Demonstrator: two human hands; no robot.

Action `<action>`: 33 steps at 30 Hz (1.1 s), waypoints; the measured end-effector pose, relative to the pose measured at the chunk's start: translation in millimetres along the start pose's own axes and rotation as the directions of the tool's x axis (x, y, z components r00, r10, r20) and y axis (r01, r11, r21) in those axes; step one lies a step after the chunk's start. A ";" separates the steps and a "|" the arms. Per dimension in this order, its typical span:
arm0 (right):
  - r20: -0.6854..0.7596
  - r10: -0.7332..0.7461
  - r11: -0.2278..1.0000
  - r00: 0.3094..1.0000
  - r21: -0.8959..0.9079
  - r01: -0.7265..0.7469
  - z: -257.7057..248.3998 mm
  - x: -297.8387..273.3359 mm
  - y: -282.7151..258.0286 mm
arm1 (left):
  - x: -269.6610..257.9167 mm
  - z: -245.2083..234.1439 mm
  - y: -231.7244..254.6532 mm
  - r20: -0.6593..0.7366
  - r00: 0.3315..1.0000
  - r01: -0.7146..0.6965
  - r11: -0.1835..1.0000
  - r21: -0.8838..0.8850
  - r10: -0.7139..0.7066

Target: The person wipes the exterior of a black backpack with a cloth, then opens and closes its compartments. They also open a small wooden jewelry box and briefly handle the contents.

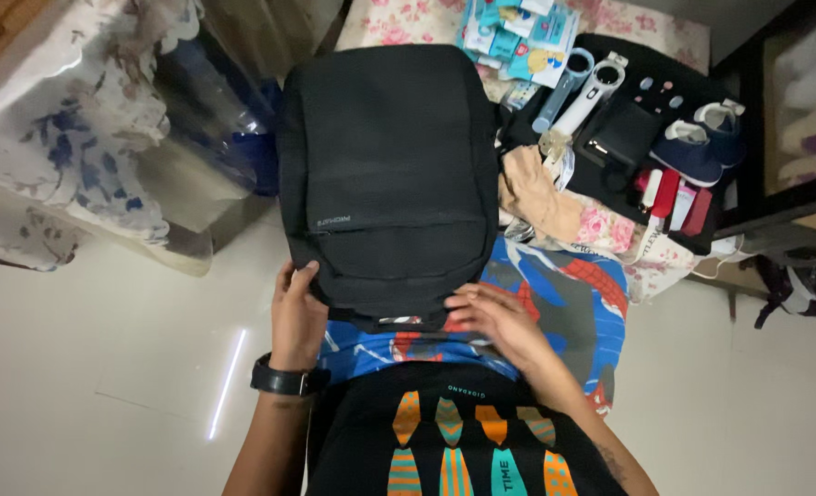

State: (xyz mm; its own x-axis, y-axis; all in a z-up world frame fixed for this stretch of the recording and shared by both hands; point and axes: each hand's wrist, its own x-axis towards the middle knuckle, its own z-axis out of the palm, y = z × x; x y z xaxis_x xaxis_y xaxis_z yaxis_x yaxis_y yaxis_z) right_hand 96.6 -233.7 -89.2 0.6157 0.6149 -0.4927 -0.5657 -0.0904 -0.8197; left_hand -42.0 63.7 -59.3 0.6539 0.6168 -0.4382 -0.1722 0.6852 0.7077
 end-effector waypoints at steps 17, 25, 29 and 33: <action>0.499 -0.600 -0.151 0.625 -0.838 0.524 85.5 -12.1 -72.8 | -28.5 28.4 18.5 0.444 0.668 -0.665 0.213 0.716 0.597; 0.478 -0.494 -0.089 0.726 -0.859 0.504 76.1 -3.1 -41.8 | 38.8 81.9 28.2 0.815 0.561 -0.713 -0.412 0.566 0.149; 0.489 -0.498 -0.103 0.716 -0.853 0.511 74.7 1.2 -43.5 | 70.8 107.4 12.8 0.904 0.426 -0.678 -0.653 0.338 0.026; 0.500 -0.504 -0.110 0.704 -0.846 0.522 73.8 -2.0 -43.1 | 89.3 120.8 15.5 0.977 0.214 -0.651 -0.749 0.122 -0.027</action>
State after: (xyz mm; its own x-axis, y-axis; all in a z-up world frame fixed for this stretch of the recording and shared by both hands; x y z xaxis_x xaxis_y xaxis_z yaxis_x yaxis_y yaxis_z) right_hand 79.3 -173.1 -31.4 0.4443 0.8704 0.2121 0.8477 -0.3319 -0.4138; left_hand 102.7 82.6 -20.5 0.8637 -0.2646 0.4288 -0.2069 -0.9622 -0.1770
